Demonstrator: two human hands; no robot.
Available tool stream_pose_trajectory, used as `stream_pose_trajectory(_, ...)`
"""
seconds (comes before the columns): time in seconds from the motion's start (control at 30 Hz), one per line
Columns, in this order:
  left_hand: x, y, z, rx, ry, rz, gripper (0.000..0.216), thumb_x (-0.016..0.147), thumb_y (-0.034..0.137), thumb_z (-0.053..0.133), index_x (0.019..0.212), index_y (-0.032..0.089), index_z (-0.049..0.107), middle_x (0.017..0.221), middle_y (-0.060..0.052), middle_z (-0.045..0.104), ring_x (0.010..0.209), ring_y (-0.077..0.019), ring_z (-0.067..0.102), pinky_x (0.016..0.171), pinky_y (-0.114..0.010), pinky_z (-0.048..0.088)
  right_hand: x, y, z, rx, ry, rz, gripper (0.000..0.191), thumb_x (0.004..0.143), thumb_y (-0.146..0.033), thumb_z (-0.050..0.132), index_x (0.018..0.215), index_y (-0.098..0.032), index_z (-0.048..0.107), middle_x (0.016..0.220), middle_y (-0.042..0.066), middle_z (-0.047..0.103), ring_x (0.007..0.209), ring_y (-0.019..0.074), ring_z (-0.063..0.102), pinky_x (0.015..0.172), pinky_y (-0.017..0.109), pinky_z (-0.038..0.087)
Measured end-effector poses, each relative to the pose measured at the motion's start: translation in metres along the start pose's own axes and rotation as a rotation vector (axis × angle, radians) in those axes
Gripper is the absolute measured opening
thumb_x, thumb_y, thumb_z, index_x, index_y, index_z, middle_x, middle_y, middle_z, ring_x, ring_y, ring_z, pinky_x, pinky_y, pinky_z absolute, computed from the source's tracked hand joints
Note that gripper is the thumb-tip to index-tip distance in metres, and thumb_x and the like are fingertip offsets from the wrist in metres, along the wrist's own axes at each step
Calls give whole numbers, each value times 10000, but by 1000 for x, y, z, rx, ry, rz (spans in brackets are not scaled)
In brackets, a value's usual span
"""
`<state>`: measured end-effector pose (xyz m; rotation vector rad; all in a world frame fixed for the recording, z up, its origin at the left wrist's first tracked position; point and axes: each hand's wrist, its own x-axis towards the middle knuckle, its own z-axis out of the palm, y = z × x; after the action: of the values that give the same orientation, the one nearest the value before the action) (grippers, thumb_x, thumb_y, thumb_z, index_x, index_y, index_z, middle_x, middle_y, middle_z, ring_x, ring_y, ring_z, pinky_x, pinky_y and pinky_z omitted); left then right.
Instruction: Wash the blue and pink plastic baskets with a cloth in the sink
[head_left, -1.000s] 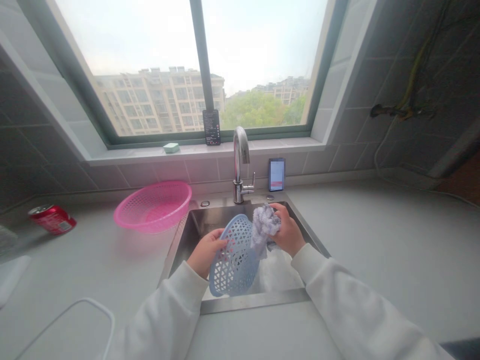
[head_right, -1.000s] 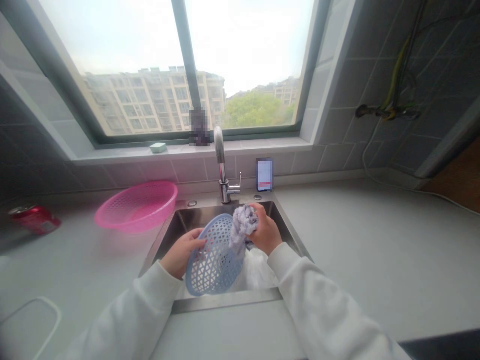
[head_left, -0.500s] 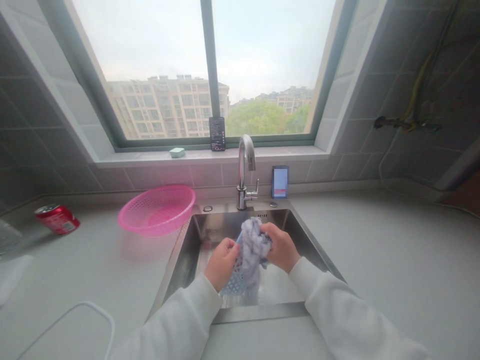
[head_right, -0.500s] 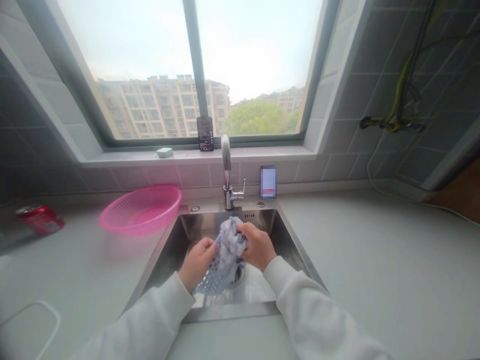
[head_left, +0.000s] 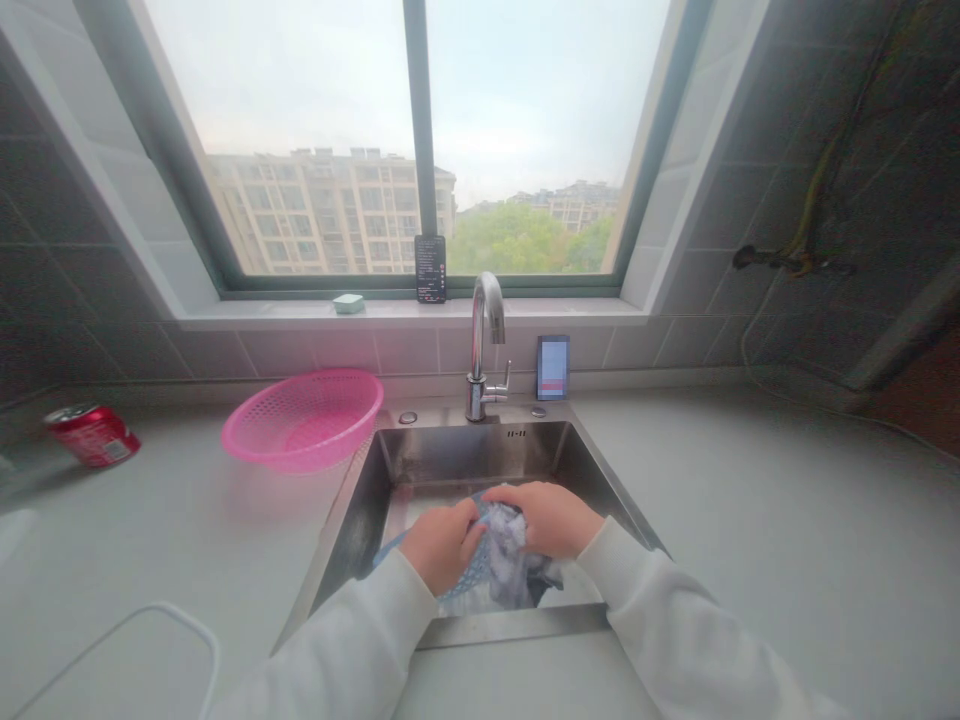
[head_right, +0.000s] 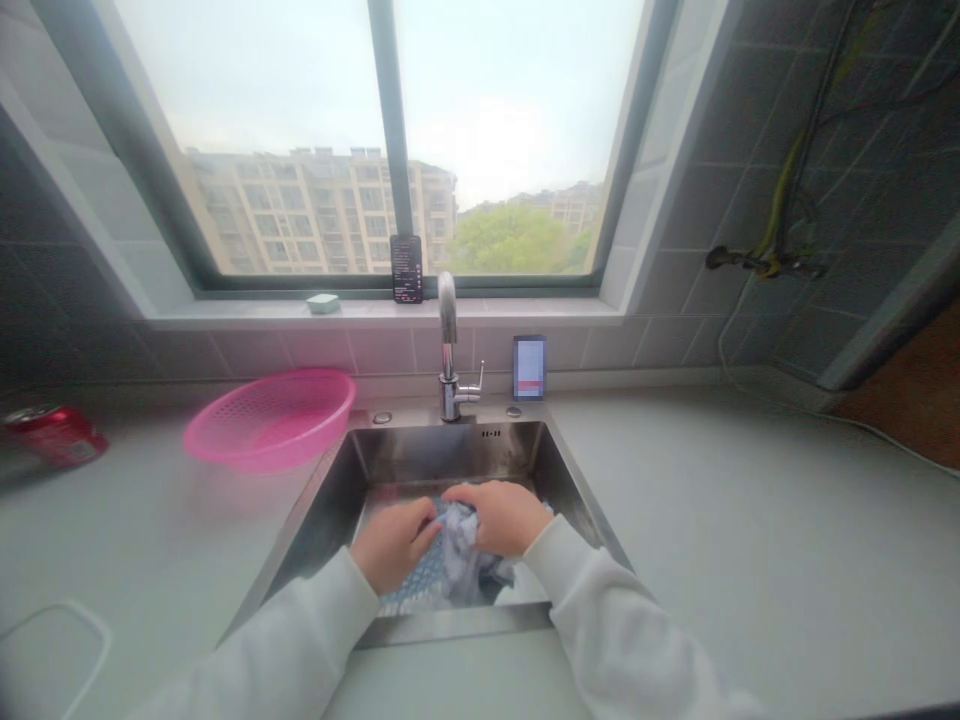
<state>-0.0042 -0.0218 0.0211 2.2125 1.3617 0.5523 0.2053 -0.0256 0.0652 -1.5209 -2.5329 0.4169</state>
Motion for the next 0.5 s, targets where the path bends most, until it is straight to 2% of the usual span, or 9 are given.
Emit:
stream_pose_trajectory(0.13, -5, 3, 0, 97, -70, 43, 179, 938, 338, 548, 898, 217, 674, 844, -126, 726, 848, -342, 693, 712, -344, 395, -3, -2, -1, -75, -75, 25, 545, 700, -263, 696, 1241, -322, 703, 1006, 66, 793, 901, 302, 732, 764, 358, 527)
stream_pose_trajectory(0.33, -14, 4, 4, 99, -87, 65, 150, 867, 343, 618, 797, 228, 685, 735, -109, 702, 783, -336, 694, 766, -379, 439, -4, -8, 3, -53, -206, 55, 511, 669, -278, 738, 1169, -384, 738, 899, 28, 788, 839, 268, 721, 665, 304, 484)
stream_pose_trajectory(0.5, -10, 13, 6, 109, -136, 14, 170, 873, 346, 606, 826, 220, 710, 778, -144, 722, 823, -373, 699, 795, -435, 468, -4, -9, 11, -102, -179, 65, 393, 691, -342, 736, 1083, -357, 763, 883, 43, 790, 825, 278, 726, 666, 321, 490)
